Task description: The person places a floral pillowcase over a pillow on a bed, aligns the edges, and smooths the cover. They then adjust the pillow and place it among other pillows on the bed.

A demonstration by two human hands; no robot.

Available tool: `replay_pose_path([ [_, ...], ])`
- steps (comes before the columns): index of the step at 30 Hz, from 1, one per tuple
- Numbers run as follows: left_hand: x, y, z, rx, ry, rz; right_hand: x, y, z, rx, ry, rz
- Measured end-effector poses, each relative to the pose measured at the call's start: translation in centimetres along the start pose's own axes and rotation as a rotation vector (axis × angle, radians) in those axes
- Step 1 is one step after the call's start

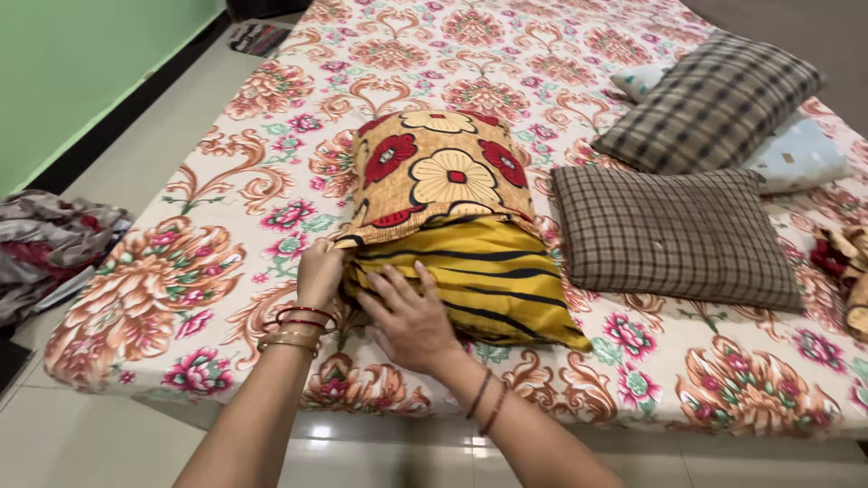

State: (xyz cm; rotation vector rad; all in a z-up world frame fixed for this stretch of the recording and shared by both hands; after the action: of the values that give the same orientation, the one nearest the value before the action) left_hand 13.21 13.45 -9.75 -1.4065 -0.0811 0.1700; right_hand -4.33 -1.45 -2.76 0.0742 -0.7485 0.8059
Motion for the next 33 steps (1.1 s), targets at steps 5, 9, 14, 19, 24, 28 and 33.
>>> replay_pose_path([
  [5, -8.4, -10.1, -2.4, 0.444, -0.386, -0.701, -2.2, -9.0, 4.9, -0.188, -0.055, -0.479],
  [9, -15.4, -14.3, -10.4, 0.733, 0.124, -1.024, -4.5, -16.7, 6.3, -0.156, -0.149, -0.638],
  [14, -18.0, -14.8, -16.2, 1.125, 0.334, -0.942, -6.5, -21.7, 3.7, -0.122, -0.045, -0.705],
  [19, -18.9, -13.6, -16.7, 1.225, 0.417, -0.980, -6.6, -23.6, 2.0, -0.076, 0.056, -0.703],
  [24, -20.2, -12.3, -16.7, 1.254, 0.435, -1.122, -6.9, -23.8, 3.0, 0.014, 0.014, -0.494],
  [28, -21.3, -11.3, -17.1, 1.280, 0.402, -1.319, -10.2, -24.6, 3.5, 0.058, -0.139, -0.224],
  [33, -23.0, -10.8, -19.0, 0.963, 0.350, -1.604, -18.6, -32.0, -4.2, 0.168, -0.078, -0.828],
])
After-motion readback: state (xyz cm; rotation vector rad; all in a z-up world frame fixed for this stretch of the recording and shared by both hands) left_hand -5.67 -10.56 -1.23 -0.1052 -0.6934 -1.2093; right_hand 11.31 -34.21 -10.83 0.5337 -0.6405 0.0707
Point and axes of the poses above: each hand's wrist, its own x-axis towards the middle knuckle, its own z-axis out of the back of the hand, y = z × x, the point moved 6 cm from there along x, towards the middle knuckle, and after that the axes turned 10 degrees about z, right-handed, at the moved point
